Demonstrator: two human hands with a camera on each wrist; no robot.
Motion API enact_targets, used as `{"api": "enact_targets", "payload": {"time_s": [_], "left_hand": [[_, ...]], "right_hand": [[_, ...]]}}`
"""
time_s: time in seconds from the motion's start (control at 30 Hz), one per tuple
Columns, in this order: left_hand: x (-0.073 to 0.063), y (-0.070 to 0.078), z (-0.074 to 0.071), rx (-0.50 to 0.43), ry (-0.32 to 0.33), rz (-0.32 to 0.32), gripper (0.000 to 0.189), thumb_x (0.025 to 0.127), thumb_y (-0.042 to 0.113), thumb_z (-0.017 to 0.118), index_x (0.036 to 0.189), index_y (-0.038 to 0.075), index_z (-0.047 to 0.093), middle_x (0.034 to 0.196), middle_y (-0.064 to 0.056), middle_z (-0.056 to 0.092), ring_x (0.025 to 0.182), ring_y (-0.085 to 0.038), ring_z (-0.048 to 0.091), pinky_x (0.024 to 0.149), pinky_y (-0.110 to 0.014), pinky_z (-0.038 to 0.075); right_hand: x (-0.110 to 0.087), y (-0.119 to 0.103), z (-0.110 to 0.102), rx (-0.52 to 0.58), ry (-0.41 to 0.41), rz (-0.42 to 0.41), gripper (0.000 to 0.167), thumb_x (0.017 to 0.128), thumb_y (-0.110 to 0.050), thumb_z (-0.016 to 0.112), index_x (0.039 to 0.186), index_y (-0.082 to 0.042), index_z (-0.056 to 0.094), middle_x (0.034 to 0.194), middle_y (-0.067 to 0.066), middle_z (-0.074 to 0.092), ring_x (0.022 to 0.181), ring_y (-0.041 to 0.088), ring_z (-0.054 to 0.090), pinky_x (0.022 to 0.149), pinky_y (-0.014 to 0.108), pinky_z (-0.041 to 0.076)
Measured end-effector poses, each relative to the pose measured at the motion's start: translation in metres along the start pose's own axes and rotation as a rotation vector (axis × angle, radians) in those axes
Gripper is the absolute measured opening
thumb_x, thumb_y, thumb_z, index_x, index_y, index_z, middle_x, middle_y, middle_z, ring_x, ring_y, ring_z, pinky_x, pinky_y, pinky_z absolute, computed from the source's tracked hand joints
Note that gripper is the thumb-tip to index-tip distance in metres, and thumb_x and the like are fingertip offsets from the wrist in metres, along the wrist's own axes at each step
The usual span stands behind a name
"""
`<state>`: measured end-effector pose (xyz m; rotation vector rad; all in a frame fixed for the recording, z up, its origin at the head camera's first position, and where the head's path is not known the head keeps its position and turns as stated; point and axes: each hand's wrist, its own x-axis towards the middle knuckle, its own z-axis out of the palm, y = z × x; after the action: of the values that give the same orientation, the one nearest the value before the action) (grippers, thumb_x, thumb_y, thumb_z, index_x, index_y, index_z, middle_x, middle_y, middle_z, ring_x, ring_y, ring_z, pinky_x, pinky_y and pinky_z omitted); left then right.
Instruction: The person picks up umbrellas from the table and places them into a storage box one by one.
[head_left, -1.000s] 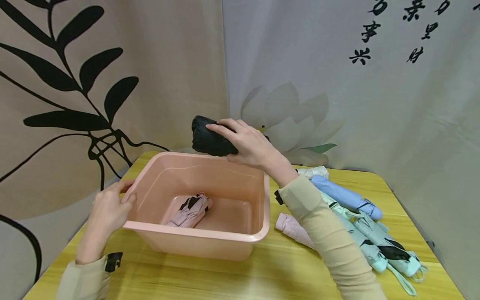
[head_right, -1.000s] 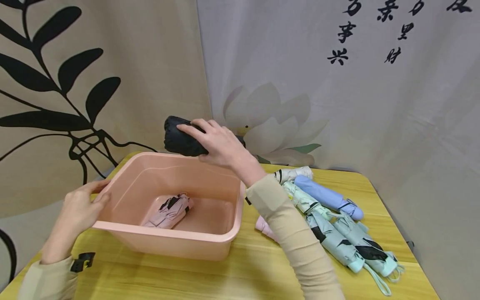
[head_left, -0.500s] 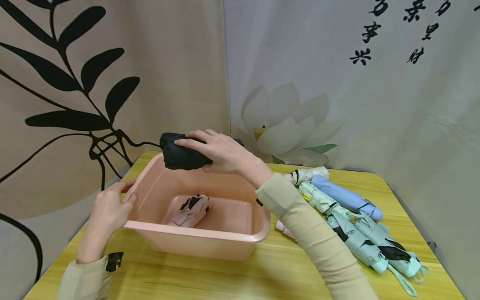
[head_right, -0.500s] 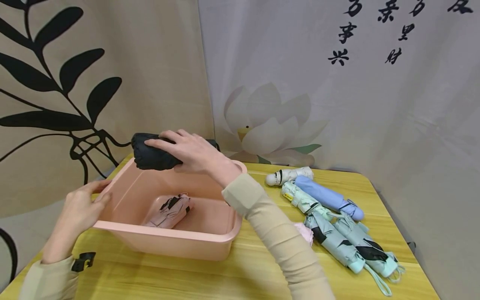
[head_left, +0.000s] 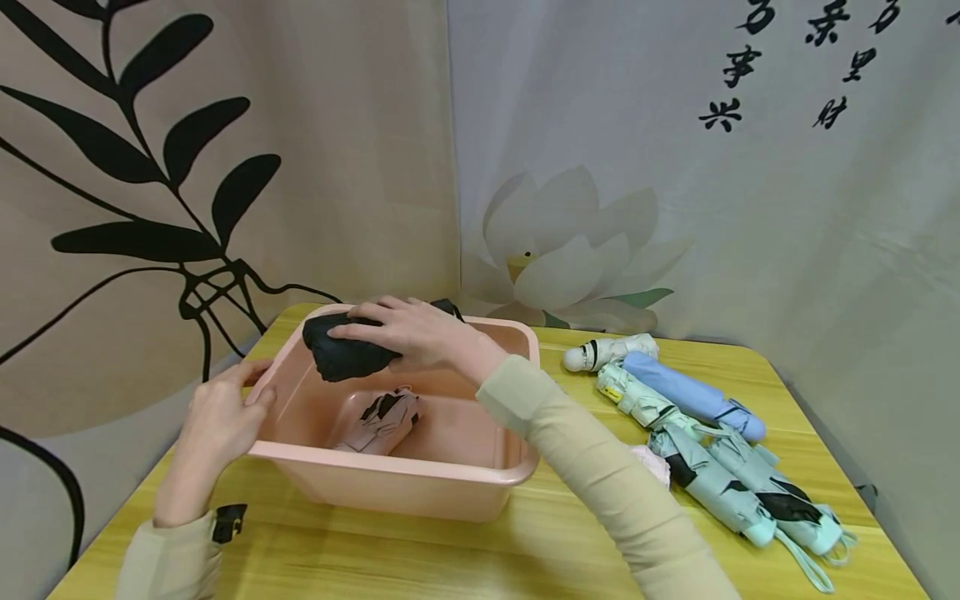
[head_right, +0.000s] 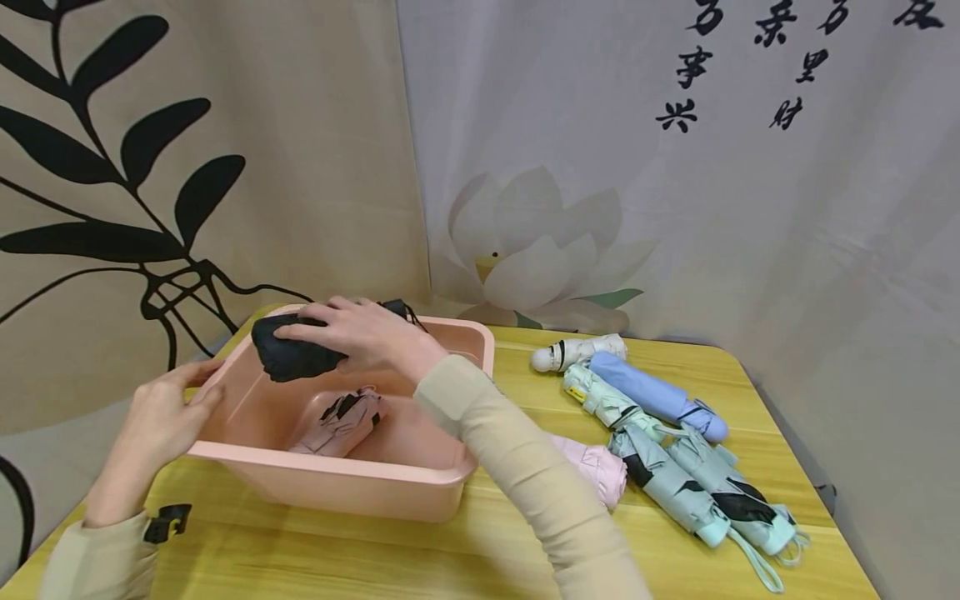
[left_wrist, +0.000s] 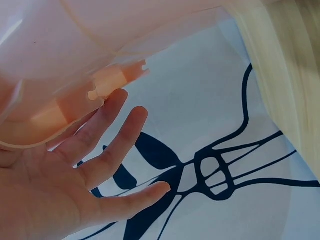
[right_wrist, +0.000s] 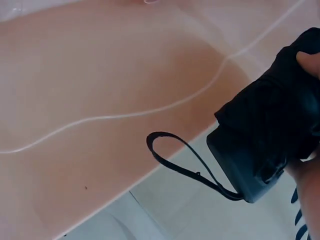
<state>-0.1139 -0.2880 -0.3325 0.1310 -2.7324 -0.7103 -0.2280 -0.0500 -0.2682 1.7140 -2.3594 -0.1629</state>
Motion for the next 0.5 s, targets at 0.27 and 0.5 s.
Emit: {"api": "enact_targets", "payload": {"time_s": [0.27,0.5], "left_hand": [[-0.001,0.000,0.000,-0.003,-0.004,-0.006,0.041,0.096,0.018,0.048,0.131,-0.005,0.050,0.122,-0.030,0.056,0.111,-0.051,0.048,0.087,-0.064,0.040],[0.000,0.000,-0.001,-0.007,-0.009,-0.007,0.042,0.096,0.018,0.048,0.131,-0.004,0.050,0.122,-0.030,0.056,0.111,-0.051,0.049,0.086,-0.063,0.041]], "right_hand": [[0.005,-0.006,0.019,-0.069,-0.056,-0.070,0.069,0.089,-0.040,0.064,0.149,-0.029,0.030,0.151,0.002,0.035,0.140,0.025,0.035,0.107,0.041,0.042],[0.009,-0.011,0.032,-0.110,-0.110,-0.103,0.073,0.088,-0.032,0.067,0.149,-0.029,0.028,0.152,0.001,0.034,0.127,0.023,0.046,0.096,0.035,0.048]]}}
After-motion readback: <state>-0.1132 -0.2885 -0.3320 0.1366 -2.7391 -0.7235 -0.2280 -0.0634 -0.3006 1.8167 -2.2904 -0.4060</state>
